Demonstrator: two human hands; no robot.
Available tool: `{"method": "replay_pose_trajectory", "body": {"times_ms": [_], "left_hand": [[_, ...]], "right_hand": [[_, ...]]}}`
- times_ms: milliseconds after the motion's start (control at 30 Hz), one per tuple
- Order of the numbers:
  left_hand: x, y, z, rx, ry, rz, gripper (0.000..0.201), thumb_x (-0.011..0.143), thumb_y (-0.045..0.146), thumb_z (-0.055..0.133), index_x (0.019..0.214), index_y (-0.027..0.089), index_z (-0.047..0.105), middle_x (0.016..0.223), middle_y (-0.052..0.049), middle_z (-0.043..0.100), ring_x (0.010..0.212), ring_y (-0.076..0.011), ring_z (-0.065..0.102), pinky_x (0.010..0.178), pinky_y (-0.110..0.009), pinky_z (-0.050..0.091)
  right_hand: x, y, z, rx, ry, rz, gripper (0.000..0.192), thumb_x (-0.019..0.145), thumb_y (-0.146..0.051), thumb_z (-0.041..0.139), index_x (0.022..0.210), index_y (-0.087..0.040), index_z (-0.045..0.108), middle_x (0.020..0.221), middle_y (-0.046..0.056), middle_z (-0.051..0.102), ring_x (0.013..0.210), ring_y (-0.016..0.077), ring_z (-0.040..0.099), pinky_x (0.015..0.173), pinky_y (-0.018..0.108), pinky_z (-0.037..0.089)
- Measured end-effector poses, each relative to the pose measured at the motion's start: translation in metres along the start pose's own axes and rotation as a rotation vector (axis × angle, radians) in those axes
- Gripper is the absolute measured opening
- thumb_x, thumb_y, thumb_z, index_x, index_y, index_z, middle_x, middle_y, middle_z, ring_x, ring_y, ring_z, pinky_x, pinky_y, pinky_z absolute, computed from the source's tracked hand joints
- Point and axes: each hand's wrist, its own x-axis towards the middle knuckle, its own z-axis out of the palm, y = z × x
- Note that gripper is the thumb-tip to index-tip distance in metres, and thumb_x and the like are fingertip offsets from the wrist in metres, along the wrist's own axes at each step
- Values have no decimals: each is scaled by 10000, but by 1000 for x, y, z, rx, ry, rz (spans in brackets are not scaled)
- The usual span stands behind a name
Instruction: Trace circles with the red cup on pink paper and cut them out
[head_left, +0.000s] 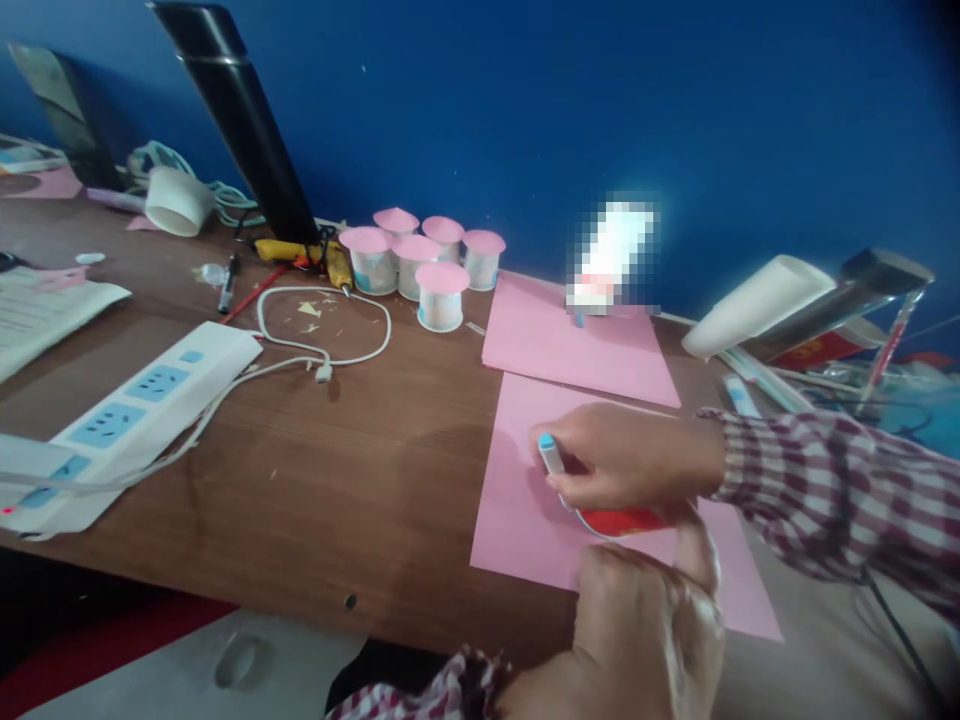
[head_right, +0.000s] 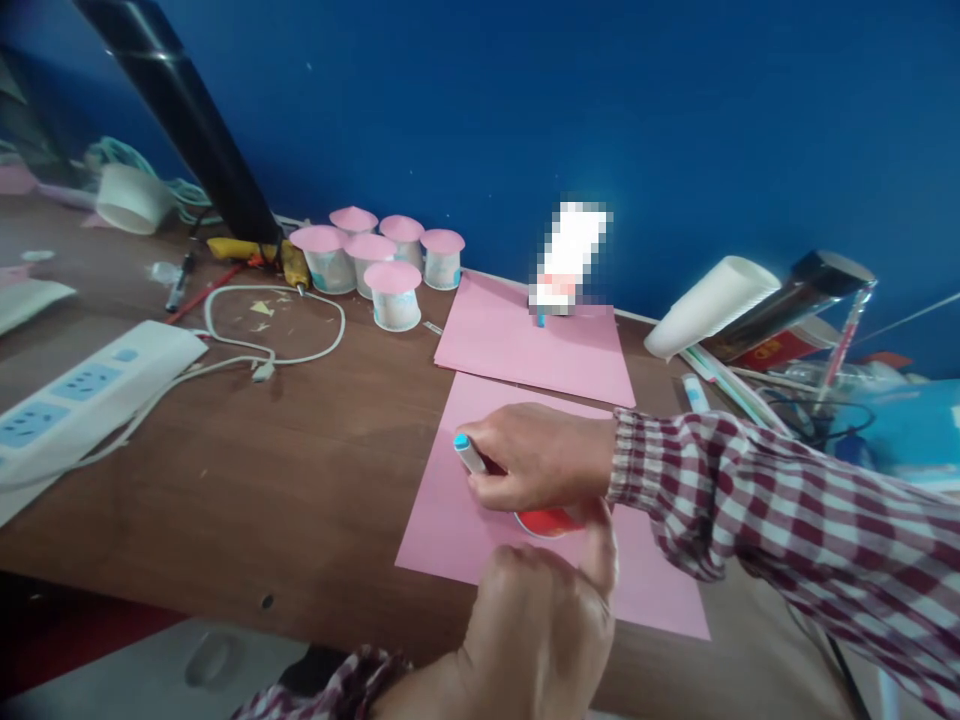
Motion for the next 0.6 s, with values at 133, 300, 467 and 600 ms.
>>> {"method": "replay_pose_trajectory", "body": {"times_ms": [133,300,467,600], "left_hand": [[-4,-3,9,-864,277,-423,449,748,250,539,1195,246,581,526,0,556,507,-133,517,430,-249,359],[-10,-2,16,-2449,662,-1236,472,830,164,389,1294,192,471,592,0,536,533,-104,533,470,-227,425],[-3,9,10,-3297,544,-1627,505,863,194,321,1368,173,345,572,25,468,494,-99,503,472,-247,422],[0,12,10,-3601,689,-1633,479,863,255,365,1329,148,400,568,24,461,485,-93,463,468,-250,384]], "right_hand": [[-1,-1,2,-26,4,-20,127,734,-162,432,638,-194,355,561,-43,461,482,81,326,479,243,231],[-1,-1,3,-33,-7,-36,134,745,-166,424,637,-193,351,563,-43,467,483,76,335,482,241,230],[0,-1,4,-60,-22,-52,144,749,-164,424,622,-190,362,559,-39,465,481,79,325,483,252,214],[2,-2,5,-83,-33,-58,125,740,-150,428,626,-187,394,561,-38,457,482,85,309,485,263,205]]}}
